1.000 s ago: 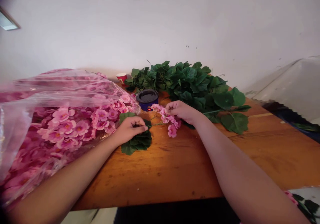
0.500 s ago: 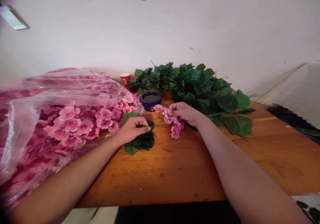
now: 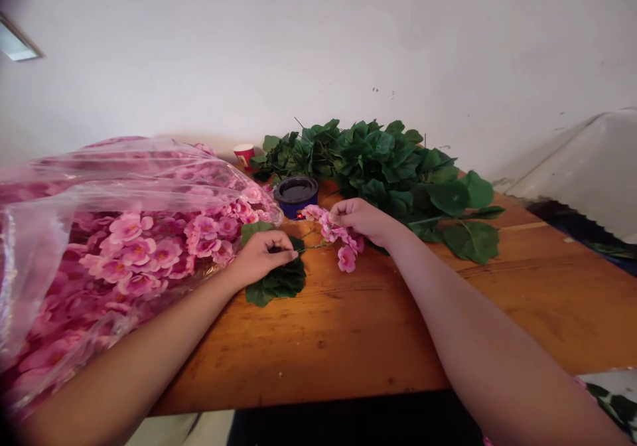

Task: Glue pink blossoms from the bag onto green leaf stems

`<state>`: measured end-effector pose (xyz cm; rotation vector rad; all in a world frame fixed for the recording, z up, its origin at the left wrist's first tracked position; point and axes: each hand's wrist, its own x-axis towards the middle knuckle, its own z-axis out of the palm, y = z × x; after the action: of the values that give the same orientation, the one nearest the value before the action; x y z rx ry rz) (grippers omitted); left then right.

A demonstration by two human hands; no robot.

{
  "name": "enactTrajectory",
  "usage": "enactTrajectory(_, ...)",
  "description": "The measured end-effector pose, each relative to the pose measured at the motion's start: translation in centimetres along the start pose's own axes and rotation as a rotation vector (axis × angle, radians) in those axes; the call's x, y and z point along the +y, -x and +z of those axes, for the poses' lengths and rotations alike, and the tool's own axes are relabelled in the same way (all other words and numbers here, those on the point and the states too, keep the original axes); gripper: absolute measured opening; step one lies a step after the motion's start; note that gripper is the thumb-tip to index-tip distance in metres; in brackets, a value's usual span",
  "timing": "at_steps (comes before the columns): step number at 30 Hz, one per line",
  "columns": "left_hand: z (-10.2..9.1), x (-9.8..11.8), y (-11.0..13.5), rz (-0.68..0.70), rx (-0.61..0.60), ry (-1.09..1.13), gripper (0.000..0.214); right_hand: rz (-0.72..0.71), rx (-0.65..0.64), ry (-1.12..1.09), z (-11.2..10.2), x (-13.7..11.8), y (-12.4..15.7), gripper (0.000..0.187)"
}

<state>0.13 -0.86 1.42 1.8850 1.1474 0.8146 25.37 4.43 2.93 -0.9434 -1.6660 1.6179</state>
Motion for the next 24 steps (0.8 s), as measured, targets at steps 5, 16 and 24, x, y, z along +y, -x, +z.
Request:
enactTrajectory(5,0.0,0.2,0.0,-0.002,-0.001,0.007,0.021,-0.023,0.061,0.072,0.1,0.3,-0.3,0.021)
enactTrajectory(16,-0.1,-0.1,-0.1,-0.002,0.055,-0.028,0.021,-0.017,0.060,0.052,0.8,-0.3,-0.2,0.027)
enactTrajectory(24,-0.1,-0.8,-0.4,-0.024,0.089,-0.078,0.021,0.072,-0.150,0.302,1.1,-3.3,1.6,0.035)
